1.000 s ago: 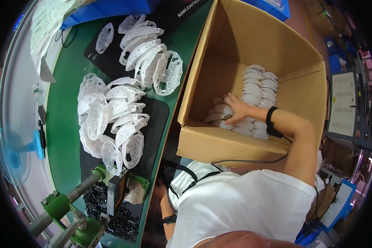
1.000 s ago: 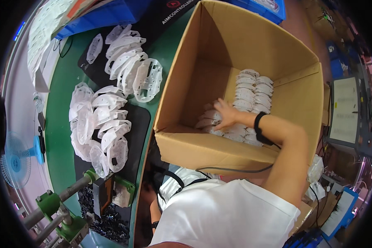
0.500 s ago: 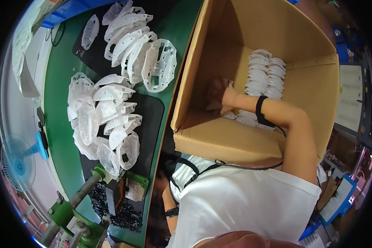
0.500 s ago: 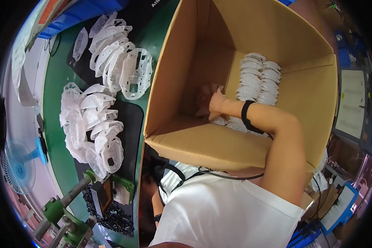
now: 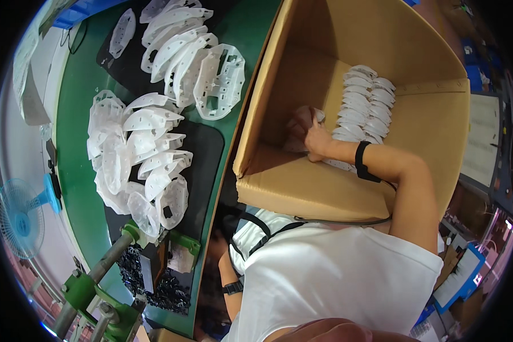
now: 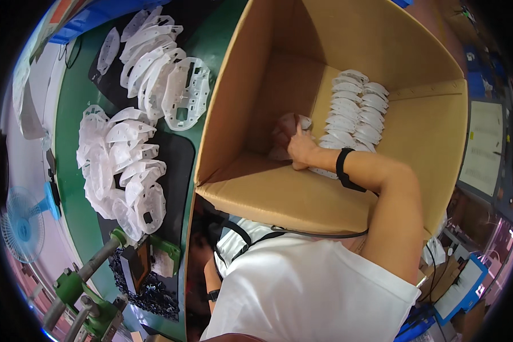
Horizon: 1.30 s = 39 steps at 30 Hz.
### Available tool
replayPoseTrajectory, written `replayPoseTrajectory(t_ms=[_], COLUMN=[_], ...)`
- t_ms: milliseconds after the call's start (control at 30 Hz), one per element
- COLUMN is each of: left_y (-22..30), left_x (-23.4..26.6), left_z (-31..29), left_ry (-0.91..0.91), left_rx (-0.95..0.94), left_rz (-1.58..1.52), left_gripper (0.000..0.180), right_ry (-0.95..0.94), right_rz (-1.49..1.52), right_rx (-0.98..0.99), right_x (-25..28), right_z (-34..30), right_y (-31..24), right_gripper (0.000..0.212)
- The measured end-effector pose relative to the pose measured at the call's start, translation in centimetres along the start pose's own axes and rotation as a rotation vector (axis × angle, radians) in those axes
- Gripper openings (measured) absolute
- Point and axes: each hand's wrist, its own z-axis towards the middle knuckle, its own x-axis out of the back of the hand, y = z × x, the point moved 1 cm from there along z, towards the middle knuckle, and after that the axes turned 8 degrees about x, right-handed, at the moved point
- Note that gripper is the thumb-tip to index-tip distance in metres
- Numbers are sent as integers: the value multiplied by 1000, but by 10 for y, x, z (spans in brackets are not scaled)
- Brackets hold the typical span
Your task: Manually press small black plastic components into white controller shells using a lever press and pack the finished items.
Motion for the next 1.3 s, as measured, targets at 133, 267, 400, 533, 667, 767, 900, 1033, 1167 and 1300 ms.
replayPoseTrajectory(t_ms=[133, 267, 400, 533, 667, 767, 900, 1033, 1167, 1300], left_y=[-10, 13, -3, 7, 12, 13, 17, 14, 2, 1], left_x=[-14, -7, -17, -8, -9, -8, -6, -3, -12, -14], left_z=[1, -5, -3, -5, -7, -9, -11, -11, -13, -10], left_ry=[20, 43, 46, 16, 178, 152, 264, 198, 277, 265], left_rx=[64, 24, 66, 68, -59, -32, -95, -43, -53, -85], left_rz=[-57, 66, 22, -86, -131, -179, -290, -252, -234, -282], left_gripper=[32, 43, 48, 50, 49, 50, 48, 46, 45, 45], right_ry=[-129, 807, 1025, 1010, 935, 853, 774, 888, 1086, 1317], right_rz=[65, 224, 269, 340, 311, 167, 364, 883, 741, 1085], right_rx=[76, 129, 154, 148, 133, -3, 20, 273, 63, 379], right_x=[-42, -27, -12, 11, 19, 32, 19, 34, 38, 112], right_z=[46, 0, 2, 12, 17, 12, 47, -8, -70, -228], right_y=[16, 10, 22, 33, 37, 21, 57, 57, 109, 122], right_gripper=[86, 76, 84, 89, 89, 89, 86, 85, 76, 72])
